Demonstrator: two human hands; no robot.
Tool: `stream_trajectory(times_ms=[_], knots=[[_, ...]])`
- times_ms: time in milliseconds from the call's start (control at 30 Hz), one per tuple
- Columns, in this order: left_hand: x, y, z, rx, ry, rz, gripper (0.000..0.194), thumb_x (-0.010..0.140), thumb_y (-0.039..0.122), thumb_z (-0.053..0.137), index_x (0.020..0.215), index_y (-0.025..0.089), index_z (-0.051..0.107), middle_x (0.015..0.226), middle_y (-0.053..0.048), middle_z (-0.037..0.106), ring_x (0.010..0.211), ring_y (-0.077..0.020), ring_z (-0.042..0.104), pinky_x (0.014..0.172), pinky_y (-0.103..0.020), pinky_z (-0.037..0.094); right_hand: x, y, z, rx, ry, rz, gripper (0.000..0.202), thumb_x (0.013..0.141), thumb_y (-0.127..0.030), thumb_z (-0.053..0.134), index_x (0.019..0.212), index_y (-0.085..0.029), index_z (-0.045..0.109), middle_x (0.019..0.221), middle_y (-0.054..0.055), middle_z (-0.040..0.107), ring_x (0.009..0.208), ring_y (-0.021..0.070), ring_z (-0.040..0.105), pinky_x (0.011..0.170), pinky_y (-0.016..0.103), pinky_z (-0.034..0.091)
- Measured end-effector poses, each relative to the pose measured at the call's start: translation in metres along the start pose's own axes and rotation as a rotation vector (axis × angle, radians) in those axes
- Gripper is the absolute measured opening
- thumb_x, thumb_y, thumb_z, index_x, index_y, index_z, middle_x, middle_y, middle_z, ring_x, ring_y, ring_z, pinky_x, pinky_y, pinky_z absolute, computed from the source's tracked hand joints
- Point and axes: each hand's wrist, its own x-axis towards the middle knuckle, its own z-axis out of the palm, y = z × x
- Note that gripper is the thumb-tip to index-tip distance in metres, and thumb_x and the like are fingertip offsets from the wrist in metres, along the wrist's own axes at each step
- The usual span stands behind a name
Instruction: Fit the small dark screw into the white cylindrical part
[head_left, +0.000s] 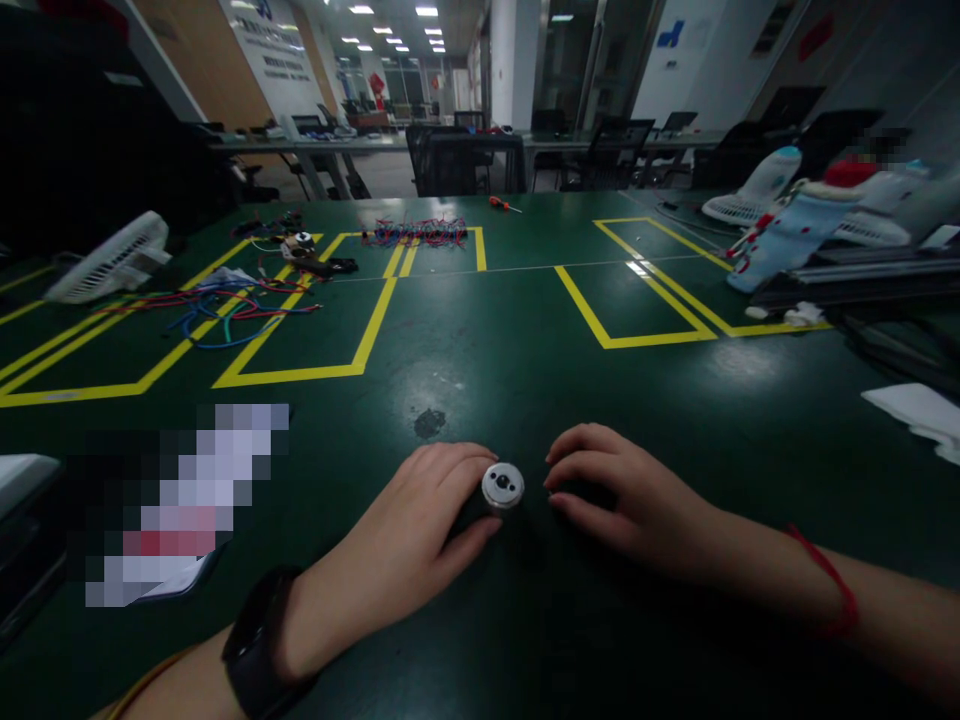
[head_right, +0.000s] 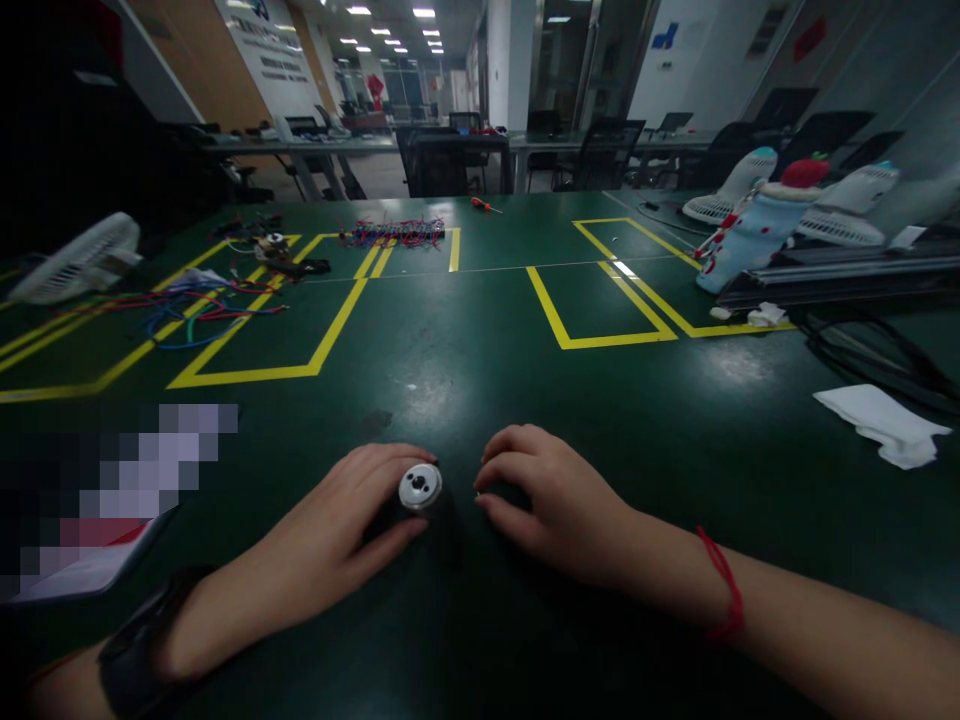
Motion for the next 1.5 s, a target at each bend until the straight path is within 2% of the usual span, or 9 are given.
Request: stream_trajectory(times_ms=[200,300,400,600,767,1167,1300,1400,1500], knots=[[0.0,-0.001,-0.001,0.015,-0.013,-0.01,0.037,0.088,0.017,0.06,0.122,0.024,0.048,0.126,-0.005,0.054,0.117,-0.0237,0.049,0.102,-0.043,0.039,-0.003,0.003,0.007,-0.029,-0.033,-0.018,0.014,0.085,-0.02,0.063,0.097,-0.02,0.068,0.108,0.009,0.06,0.101,0.0229,0.055,0.087,0.04,0.047],[-0.001,-0.002,-0.001,0.02,-0.026,-0.016,0.037,0.089,0.018,0.059,0.123,0.024,0.048,0.128,-0.005,0.053,0.118,-0.0238,0.048,0.103,-0.043,0.039,-0.004,0.003,0.003,0.065,-0.005,0.01,0.018,0.082,-0.021,0.067,0.1,-0.021,0.067,0.112,0.009,0.059,0.104,0.023,0.055,0.089,0.04,0.047],[-0.002,-0.003,-0.001,0.029,-0.033,-0.018,0.037,0.089,0.02,0.059,0.124,0.024,0.047,0.129,-0.005,0.052,0.119,-0.0236,0.048,0.103,-0.043,0.038,-0.006,0.006,-0.003,0.277,0.085,0.094,0.015,0.083,-0.024,0.066,0.097,-0.021,0.066,0.111,0.008,0.059,0.103,0.0213,0.057,0.087,0.035,0.048],[-0.003,-0.005,0.0,0.034,-0.038,-0.01,0.037,0.09,0.021,0.058,0.125,0.024,0.046,0.13,-0.005,0.052,0.12,-0.0231,0.047,0.104,-0.042,0.038,-0.003,0.029,-0.015,0.813,0.404,0.424,0.012,0.084,-0.032,0.068,0.084,-0.021,0.065,0.083,0.001,0.063,0.076,0.0142,0.059,0.068,0.026,0.047],[-0.004,-0.005,0.0,0.041,-0.039,-0.005,0.037,0.091,0.022,0.058,0.126,0.024,0.046,0.13,-0.005,0.052,0.12,-0.0237,0.047,0.104,-0.043,0.039,0.0,0.036,-0.015,0.958,0.518,0.54,0.013,0.081,-0.032,0.072,0.081,-0.021,0.065,0.074,-0.001,0.062,0.067,0.0116,0.057,0.062,0.024,0.045],[-0.003,-0.004,0.0,0.031,-0.04,-0.012,0.036,0.091,0.022,0.058,0.125,0.024,0.046,0.13,-0.004,0.052,0.12,-0.0218,0.047,0.105,-0.041,0.038,-0.004,0.024,-0.009,0.544,0.297,0.405,0.014,0.088,-0.035,0.063,0.087,-0.021,0.064,0.077,-0.001,0.06,0.066,0.0119,0.055,0.06,0.026,0.044],[-0.003,-0.005,0.0,0.034,-0.033,-0.01,0.037,0.09,0.021,0.059,0.125,0.024,0.046,0.13,-0.004,0.052,0.12,-0.0224,0.047,0.105,-0.042,0.037,-0.004,0.019,-0.01,0.251,0.128,0.212,0.008,0.087,-0.026,0.062,0.091,-0.019,0.065,0.089,0.003,0.062,0.081,0.0163,0.058,0.071,0.031,0.048],[-0.003,-0.004,0.001,0.036,-0.028,-0.006,0.036,0.09,0.021,0.059,0.124,0.024,0.047,0.129,-0.005,0.052,0.12,-0.0232,0.046,0.104,-0.043,0.037,-0.005,0.013,-0.005,0.027,0.015,0.046,0.02,0.079,-0.024,0.069,0.099,-0.021,0.068,0.107,0.007,0.06,0.098,0.0219,0.056,0.084,0.038,0.046],[-0.002,-0.003,0.001,0.031,-0.022,0.0,0.035,0.09,0.02,0.06,0.122,0.024,0.048,0.128,-0.005,0.053,0.118,-0.0232,0.047,0.103,-0.043,0.038,-0.004,0.008,0.002,-0.124,-0.018,0.005,0.022,0.079,-0.027,0.07,0.1,-0.024,0.069,0.114,0.007,0.058,0.103,0.0252,0.054,0.088,0.044,0.043]])
